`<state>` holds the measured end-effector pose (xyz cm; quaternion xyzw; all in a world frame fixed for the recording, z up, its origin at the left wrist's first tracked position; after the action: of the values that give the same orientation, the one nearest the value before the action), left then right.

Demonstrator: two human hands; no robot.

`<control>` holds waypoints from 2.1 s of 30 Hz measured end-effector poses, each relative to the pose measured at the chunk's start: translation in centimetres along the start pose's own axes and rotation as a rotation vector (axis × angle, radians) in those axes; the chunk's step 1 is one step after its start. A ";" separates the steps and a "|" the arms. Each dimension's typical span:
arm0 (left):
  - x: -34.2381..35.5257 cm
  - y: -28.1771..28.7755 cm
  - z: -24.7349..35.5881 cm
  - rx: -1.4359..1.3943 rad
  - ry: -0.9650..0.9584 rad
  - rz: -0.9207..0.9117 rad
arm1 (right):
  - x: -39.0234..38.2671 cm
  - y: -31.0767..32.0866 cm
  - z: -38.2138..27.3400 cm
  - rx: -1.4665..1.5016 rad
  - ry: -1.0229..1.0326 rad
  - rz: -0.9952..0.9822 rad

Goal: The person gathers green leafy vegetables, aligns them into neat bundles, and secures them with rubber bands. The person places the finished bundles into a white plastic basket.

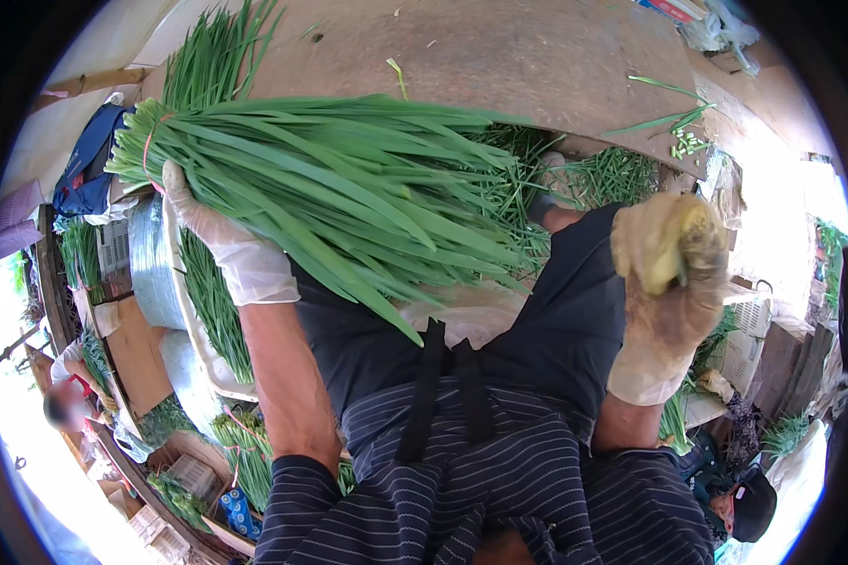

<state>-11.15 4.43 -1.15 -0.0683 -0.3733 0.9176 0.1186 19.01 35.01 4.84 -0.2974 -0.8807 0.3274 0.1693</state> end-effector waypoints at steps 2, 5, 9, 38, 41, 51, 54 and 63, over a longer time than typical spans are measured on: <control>-0.4 0.1 -0.1 0.088 -0.035 0.087 | -0.9 -1.3 1.2 -0.385 -0.136 -0.100; 0.0 1.4 0.5 0.096 -0.036 0.061 | -2.3 -4.5 4.7 -0.717 -0.366 -0.341; 0.2 1.9 0.7 0.154 -0.068 0.095 | -2.6 -6.1 7.5 -0.979 -0.414 -0.427; 0.7 5.5 -0.7 0.181 0.086 0.135 | -3.6 -11.4 11.1 -0.433 -0.581 -0.662; 1.3 7.3 0.2 0.153 0.058 0.153 | -4.1 -10.9 9.4 -0.455 -0.538 -0.696; 2.5 10.2 1.0 0.040 0.090 0.117 | 0.2 -4.2 5.5 -1.196 -0.132 -0.226; 1.6 8.8 0.8 0.174 -0.002 0.234 | 0.3 -6.0 8.3 -1.073 -0.190 -0.398; 2.9 11.6 2.1 0.182 0.004 0.295 | 1.7 -1.4 5.5 -0.734 -0.300 -0.030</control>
<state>-16.34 -4.24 -7.93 -0.1131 -0.2745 0.9548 -0.0107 14.41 32.61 1.91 -0.2741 -0.9584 0.0282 -0.0741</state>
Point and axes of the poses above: each hand's wrist, its own x-axis towards the middle knuckle, its own y-axis out of the back of the hand, z = x × y, the point moved 10 cm from there along x, towards the middle knuckle, and after that the axes turned 8 degrees about x, right-handed, at the moved point
